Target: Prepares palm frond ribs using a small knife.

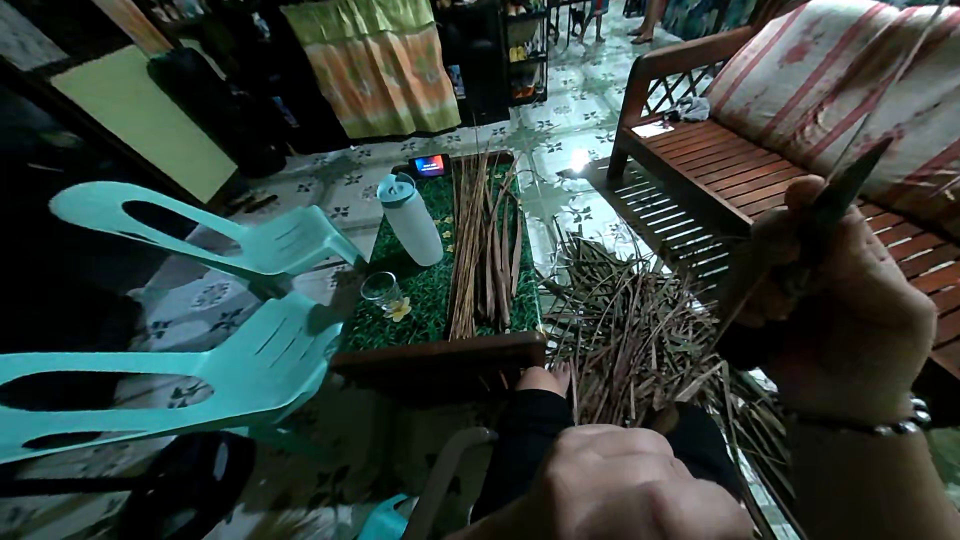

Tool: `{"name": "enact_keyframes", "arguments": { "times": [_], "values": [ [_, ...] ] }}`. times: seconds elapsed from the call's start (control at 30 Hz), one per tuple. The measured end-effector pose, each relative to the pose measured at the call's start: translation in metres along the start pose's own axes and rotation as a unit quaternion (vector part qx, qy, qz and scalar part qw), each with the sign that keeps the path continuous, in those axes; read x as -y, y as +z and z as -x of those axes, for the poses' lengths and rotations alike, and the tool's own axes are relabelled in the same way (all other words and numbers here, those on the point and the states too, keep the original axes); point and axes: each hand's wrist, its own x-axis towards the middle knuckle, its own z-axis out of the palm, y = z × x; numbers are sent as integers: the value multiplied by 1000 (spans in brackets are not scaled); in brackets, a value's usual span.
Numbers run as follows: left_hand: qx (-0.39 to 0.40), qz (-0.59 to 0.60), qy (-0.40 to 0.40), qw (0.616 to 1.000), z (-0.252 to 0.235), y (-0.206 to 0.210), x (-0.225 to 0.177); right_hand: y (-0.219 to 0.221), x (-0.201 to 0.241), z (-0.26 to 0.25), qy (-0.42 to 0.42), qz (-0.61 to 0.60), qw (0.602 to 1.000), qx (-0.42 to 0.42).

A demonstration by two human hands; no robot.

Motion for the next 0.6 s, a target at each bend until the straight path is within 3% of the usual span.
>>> {"name": "enact_keyframes", "arguments": {
  "times": [0.6],
  "values": [
    [-8,-20,-14,1000,7,-9,8,-25,-4,-50,30,9,999,-35]
  ]
}}
